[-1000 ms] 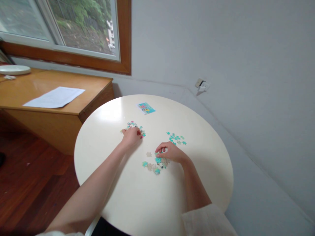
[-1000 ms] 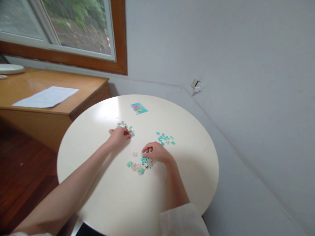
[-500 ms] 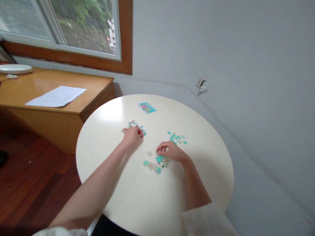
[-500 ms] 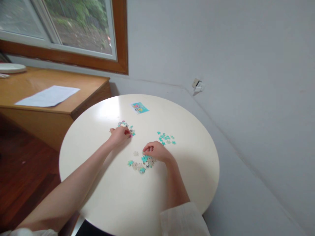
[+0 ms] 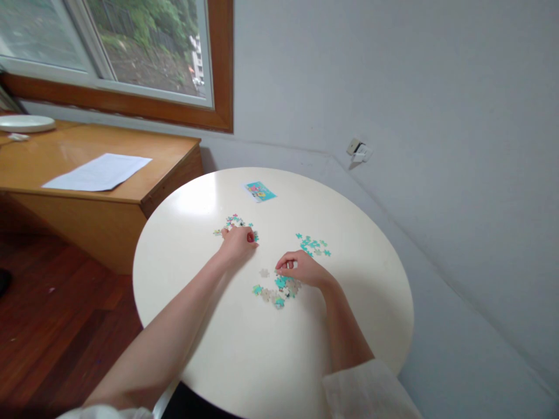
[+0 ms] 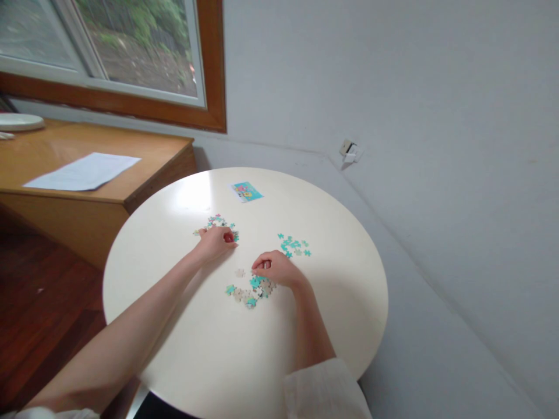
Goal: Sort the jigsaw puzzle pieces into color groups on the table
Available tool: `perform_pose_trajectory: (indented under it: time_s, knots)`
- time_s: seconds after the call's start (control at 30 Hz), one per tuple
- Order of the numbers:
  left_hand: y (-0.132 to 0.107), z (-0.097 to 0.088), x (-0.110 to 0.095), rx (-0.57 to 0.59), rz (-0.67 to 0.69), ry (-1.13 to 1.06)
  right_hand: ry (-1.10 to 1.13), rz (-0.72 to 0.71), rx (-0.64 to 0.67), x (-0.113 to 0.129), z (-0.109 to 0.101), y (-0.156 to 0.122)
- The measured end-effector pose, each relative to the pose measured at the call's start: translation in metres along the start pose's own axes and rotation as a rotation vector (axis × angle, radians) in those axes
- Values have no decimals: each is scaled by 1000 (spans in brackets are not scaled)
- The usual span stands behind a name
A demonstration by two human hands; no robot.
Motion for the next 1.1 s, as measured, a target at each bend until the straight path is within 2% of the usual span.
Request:
perform_pose_trajectory:
  time_s: [0.3, 0.5, 0.87, 1.1]
  knots:
    - [1, 0, 3, -25, 8, 16, -31, -56, 106, 7, -2, -4]
    - [1, 0, 2, -27, 4, 24, -57, -71, 119, 5, -1, -3]
    - [1, 0, 1, -37, 0, 42, -12, 12, 38, -1, 0, -1]
    - [0, -1, 1, -40, 13, 31, 16, 13, -7, -3, 1, 1]
Point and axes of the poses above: each hand's wrist, its own y-axis towards the middle knuckle, its own z-axis out of the palm, x = y × z, the point moved 4 cm from there along y, towards the middle knuckle, and after that the axes turned 1 degree about z, right-handed, at the moved point
